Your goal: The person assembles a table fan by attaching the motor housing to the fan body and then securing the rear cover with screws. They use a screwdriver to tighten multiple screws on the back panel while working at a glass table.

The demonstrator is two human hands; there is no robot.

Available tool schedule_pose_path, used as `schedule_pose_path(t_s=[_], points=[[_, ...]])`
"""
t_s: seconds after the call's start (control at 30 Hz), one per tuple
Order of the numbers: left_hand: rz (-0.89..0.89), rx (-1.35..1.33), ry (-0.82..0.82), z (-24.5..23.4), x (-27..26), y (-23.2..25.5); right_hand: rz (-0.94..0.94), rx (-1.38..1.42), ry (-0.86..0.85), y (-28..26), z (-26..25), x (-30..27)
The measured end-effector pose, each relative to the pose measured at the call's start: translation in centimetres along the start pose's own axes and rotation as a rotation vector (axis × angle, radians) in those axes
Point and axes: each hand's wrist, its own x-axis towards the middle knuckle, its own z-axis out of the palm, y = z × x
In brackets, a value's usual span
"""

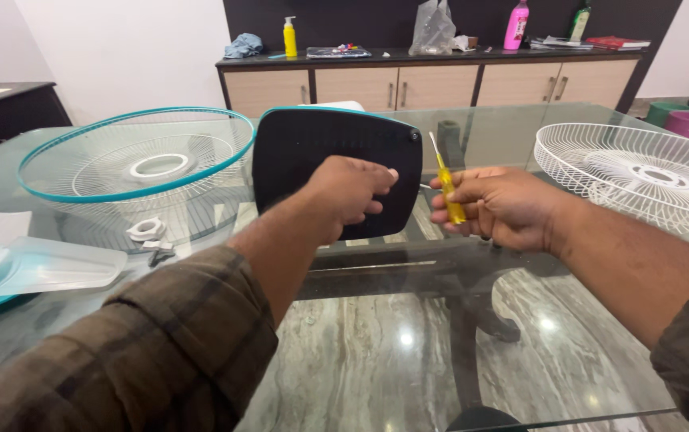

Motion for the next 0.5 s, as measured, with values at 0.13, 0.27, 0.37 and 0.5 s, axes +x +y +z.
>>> schedule_pose_path(t_s=[0.13,0.27,0.37,0.5], points=[[-0.007,-0.021,0.058,-1.8,-0.4,1.2,0.034,-0.122,0.025,-2.2,2.8,-1.9],[-0.013,0.001,0.062,-2.0,-0.7,1.7,0.039,-0.149,0.038,-3.0,3.8,-2.6],[-0.026,-0.041,0.039,-1.1,-1.0,1.0,0.029,-0.127,0.039,-3.0,3.5,-2.6],[-0.059,-0.139,-0.004,0.8,-1.7,-0.3,0.014,-0.056,0.03,-2.6,2.8,-1.9]])
